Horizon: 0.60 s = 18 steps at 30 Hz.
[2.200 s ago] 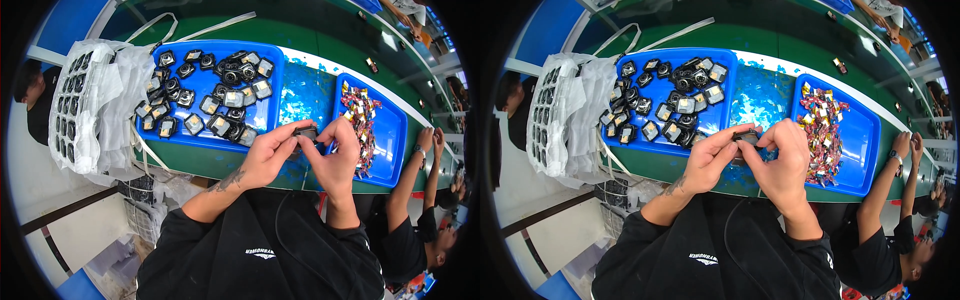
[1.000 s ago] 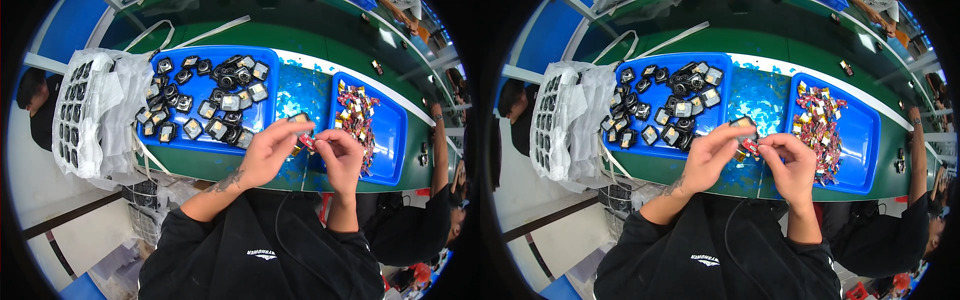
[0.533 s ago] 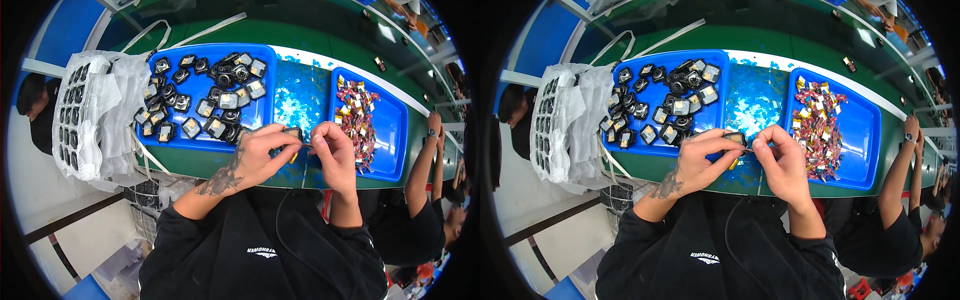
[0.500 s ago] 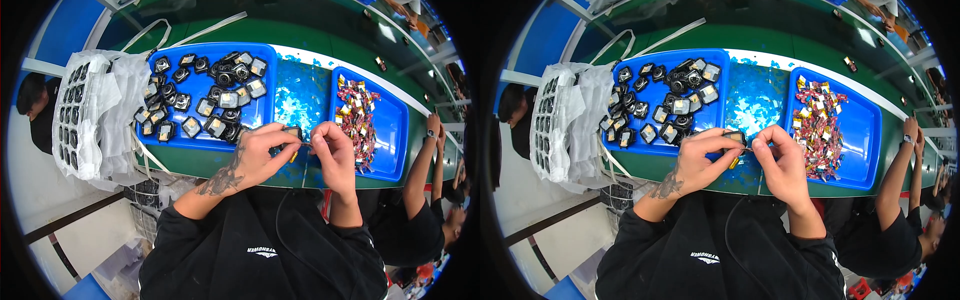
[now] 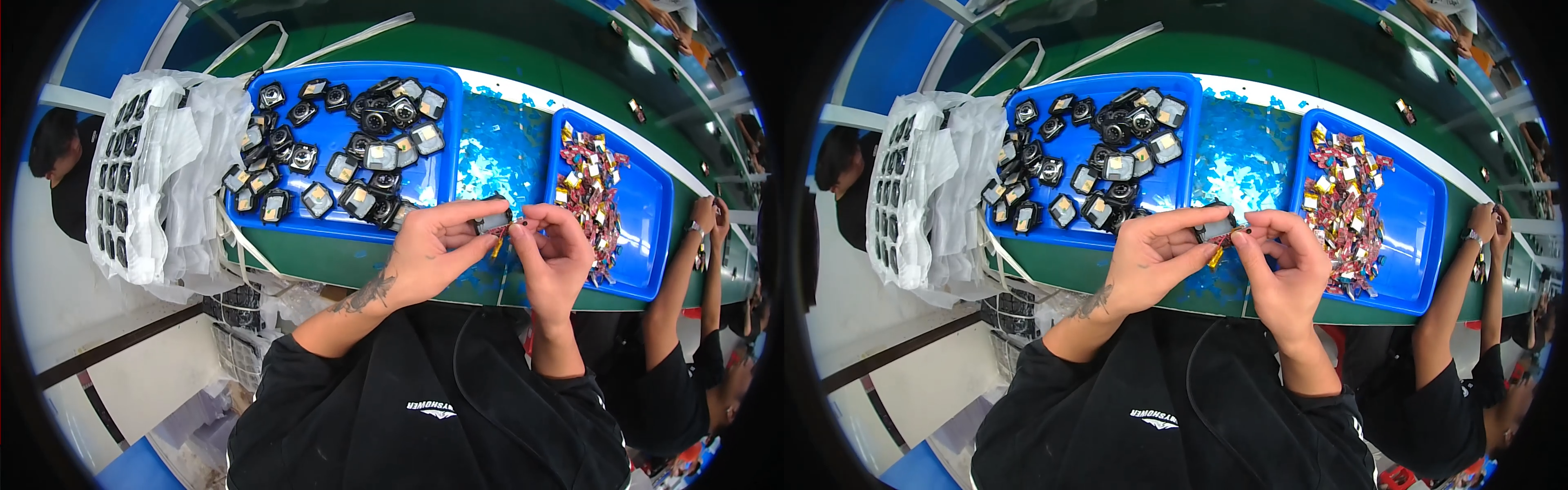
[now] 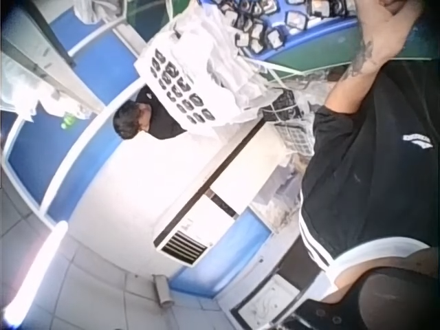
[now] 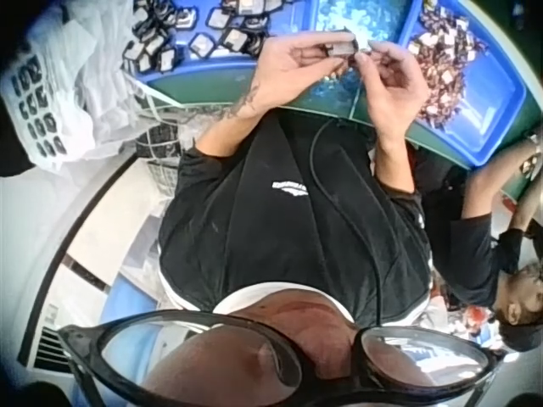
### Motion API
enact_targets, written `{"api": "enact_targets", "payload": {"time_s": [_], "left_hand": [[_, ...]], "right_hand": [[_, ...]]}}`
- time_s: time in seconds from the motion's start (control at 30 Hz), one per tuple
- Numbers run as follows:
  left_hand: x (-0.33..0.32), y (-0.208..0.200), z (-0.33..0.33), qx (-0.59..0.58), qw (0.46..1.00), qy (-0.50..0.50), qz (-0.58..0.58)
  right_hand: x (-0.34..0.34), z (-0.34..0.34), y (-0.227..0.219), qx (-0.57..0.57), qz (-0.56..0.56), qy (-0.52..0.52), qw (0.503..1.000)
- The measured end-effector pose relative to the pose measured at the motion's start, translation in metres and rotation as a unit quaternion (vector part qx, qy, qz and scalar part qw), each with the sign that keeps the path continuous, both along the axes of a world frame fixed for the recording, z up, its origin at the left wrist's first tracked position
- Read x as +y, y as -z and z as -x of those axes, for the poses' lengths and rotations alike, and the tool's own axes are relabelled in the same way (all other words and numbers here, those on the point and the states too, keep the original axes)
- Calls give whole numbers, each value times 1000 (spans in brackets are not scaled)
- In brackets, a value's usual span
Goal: The recorder is assembling small electronic components, specifically inserting small battery-like parts into plastic casings on an assembly line.
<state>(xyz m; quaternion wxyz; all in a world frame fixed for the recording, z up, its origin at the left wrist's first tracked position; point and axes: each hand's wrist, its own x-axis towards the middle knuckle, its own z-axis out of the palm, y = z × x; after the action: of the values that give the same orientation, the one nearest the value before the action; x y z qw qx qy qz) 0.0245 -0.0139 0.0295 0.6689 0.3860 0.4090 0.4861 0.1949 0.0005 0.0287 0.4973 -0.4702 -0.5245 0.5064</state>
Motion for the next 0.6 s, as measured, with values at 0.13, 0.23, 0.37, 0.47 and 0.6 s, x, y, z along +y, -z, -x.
{"api": "enact_targets", "payload": {"time_s": [0.13,0.23,0.37,0.47,0.6], "left_hand": [[-3,6,-1,-13,1000,0,-18],[-3,8,-3,2,999,-7,-43],[-3,12,-3,27,997,-23,-73],[-3,8,-2,23,998,-7,-62],[-2,11,-6,11,998,-33,-51]], "right_hand": [[-5,4,2,-24,-33,28,999],[-6,7,4,-42,-53,28,997],[-4,5,5,-94,-84,11,992],[1,5,9,-116,-88,8,989],[3,15,-1,-103,-40,21,994]]}}
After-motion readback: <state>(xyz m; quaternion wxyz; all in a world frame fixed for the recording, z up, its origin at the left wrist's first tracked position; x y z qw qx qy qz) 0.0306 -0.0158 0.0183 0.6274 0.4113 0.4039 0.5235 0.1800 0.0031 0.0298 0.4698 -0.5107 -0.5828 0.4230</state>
